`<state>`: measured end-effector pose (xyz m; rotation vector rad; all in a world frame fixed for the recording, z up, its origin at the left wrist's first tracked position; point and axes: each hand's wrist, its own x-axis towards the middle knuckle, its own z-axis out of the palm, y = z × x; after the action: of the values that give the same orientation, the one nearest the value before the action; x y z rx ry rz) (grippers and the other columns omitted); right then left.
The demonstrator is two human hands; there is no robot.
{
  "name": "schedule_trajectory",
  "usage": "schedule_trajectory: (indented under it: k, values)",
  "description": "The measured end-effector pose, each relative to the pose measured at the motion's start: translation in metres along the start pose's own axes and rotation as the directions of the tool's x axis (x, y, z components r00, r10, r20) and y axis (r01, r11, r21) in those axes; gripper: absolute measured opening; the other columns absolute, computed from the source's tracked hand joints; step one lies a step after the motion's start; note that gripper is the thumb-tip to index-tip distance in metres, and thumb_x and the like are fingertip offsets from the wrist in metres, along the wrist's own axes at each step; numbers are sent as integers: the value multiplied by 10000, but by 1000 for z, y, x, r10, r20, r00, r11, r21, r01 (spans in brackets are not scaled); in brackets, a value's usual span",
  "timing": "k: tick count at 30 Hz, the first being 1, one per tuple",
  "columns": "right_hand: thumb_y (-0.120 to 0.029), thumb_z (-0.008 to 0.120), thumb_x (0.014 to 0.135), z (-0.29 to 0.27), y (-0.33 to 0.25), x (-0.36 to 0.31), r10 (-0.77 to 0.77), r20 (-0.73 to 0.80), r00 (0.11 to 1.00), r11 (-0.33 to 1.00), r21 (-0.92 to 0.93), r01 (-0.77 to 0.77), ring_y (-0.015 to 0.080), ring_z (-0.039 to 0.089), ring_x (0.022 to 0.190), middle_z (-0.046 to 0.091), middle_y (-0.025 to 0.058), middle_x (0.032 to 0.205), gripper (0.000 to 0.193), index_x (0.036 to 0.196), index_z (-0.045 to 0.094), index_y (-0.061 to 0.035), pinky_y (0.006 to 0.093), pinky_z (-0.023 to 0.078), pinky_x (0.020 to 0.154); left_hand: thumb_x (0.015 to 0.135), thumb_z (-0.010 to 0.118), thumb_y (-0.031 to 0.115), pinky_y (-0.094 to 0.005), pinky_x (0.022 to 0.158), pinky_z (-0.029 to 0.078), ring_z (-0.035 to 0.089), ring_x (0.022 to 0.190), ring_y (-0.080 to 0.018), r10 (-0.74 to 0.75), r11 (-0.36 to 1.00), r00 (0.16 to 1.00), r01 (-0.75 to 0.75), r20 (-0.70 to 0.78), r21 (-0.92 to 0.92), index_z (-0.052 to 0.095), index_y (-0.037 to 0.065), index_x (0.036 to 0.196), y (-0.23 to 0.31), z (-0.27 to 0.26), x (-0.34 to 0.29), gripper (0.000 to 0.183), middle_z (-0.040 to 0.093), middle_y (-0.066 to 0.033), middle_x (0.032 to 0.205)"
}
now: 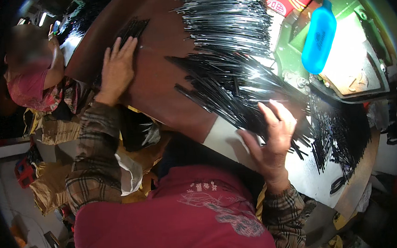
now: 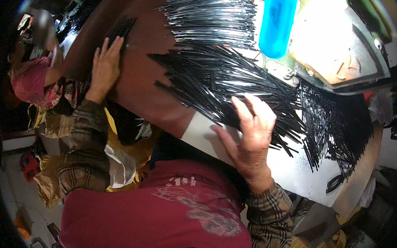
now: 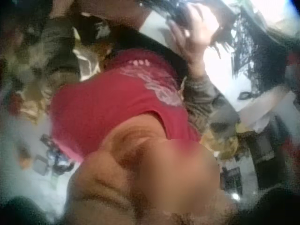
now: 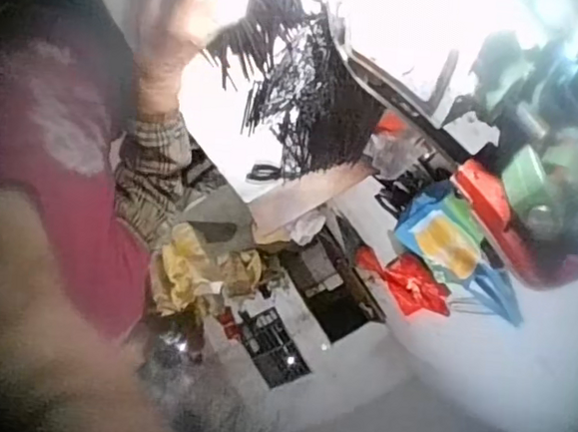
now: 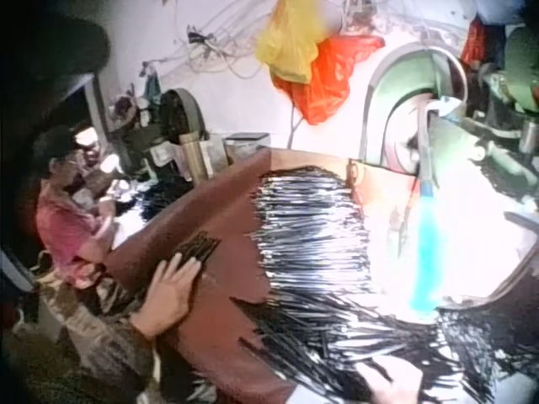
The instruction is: The person processes black plastic strips by inserting them one at a time into a desktop machine and organizing them into piles on the table.
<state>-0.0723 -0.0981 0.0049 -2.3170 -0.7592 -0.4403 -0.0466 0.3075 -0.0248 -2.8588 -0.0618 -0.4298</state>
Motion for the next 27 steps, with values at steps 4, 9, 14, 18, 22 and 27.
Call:
schedule_trajectory:
  k: [4,9,14,18,22,27]
  values:
    - [-414,800,651,5,4,-1,89,105,990,993,-91,-80,395,350,1261,362,244,1395,898,1359,404,-27,523,213,1069,915,454,53,-503,1131,176,243,1402,-279,64,965,995,-83,82,250,379,167,1420,-1,-13,12,523,342,-47,1489]
    - [-470,789,633,1,12,-3,145,170,975,971,-213,-108,422,302,1299,309,284,1423,962,1353,380,20,540,175,1085,781,682,451,-494,1106,209,274,1375,-369,208,703,945,-323,-250,-633,416,132,1399,83,-59,12,744,336,-148,1478]
    - [-510,791,609,-2,20,6,152,190,970,972,-207,-112,418,307,1315,334,293,1404,1008,1345,379,42,542,181,1093,755,601,640,-579,1112,115,129,1403,-412,647,608,761,-554,-48,-569,353,186,1429,138,-77,12,850,195,-159,1529]
    - [-523,778,617,-3,27,14,119,207,971,987,-129,-94,371,367,1296,424,221,1369,974,1347,411,7,534,214,1089,810,566,591,-574,1113,108,146,1397,-397,624,658,782,-518,10,-547,356,135,1418,156,-58,15,789,223,-156,1514]
    - [-538,752,634,-1,35,16,92,161,983,986,-153,-67,322,403,1269,461,188,1339,930,1334,437,-12,508,247,1074,840,561,518,-556,1100,150,237,1368,-363,591,692,807,-515,-14,-507,367,156,1414,159,-60,21,706,292,-128,1487]
    - [-496,761,629,-6,32,10,111,93,989,985,-146,-97,318,409,1258,470,175,1331,871,1298,472,-19,504,251,1072,845,519,549,-535,1098,168,267,1358,-365,615,671,787,-552,-43,-495,378,84,1394,164,-68,29,734,329,-148,1465]
